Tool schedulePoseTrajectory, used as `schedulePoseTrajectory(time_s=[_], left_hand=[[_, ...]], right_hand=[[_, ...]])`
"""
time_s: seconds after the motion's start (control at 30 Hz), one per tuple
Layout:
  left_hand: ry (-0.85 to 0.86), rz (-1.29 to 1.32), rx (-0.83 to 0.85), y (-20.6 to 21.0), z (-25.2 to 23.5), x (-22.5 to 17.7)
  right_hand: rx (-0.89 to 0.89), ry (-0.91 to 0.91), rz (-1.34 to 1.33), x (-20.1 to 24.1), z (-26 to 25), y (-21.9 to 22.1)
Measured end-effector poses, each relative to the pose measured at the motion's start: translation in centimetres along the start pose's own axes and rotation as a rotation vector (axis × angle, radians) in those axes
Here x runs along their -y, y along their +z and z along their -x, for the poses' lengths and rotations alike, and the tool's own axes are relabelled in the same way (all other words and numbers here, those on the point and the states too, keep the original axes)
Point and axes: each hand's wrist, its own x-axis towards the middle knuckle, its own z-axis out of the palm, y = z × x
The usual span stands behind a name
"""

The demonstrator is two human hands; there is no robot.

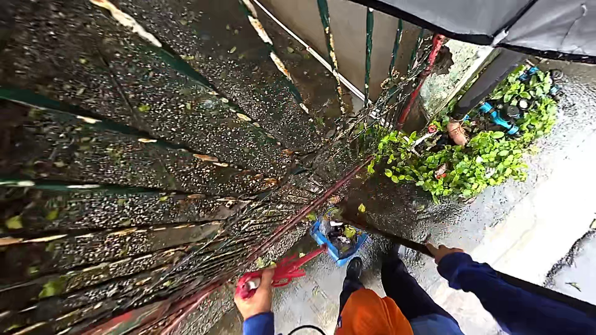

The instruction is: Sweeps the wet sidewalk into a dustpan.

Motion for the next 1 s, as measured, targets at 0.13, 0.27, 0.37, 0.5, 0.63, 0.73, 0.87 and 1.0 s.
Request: schedulePoseTrajectory(time_s=[0.13,0.27,0.37,0.5,0.63,0.73,0.87,1.0], left_hand=[[-0.013,-0.023,-0.040,-5.0,-2.8,1.2],[-0.050,-0.006,-0.092,-8.5,-4.3,2.7],[-0.085,-0.032,-0.107,-8.3,-4.1,1.3],[-0.045,-0.082,-0.056,-6.0,-4.7,0.7],[0.015,-0.125,0.001,-4.3,-6.7,0.9],[-0.021,-0.134,0.028,-4.1,-7.4,0.3],[-0.031,-0.135,0.048,-4.7,-7.5,1.3],[-0.031,-0.090,0.044,-6.4,-6.9,2.6]], right_hand=[[-0.015,-0.042,0.084,-2.9,5.8,-3.5],[-0.137,0.041,0.078,-2.5,7.1,-6.2],[-0.222,0.127,0.012,2.3,1.9,-5.9],[-0.217,0.052,-0.081,10.9,-3.8,-1.9],[-0.216,-0.001,-0.037,12.9,-4.5,3.9],[-0.073,-0.058,0.153,13.2,0.6,4.3],[-0.003,-0.128,0.216,13.7,4.7,8.9],[0.018,-0.108,0.270,12.7,7.6,9.8]])
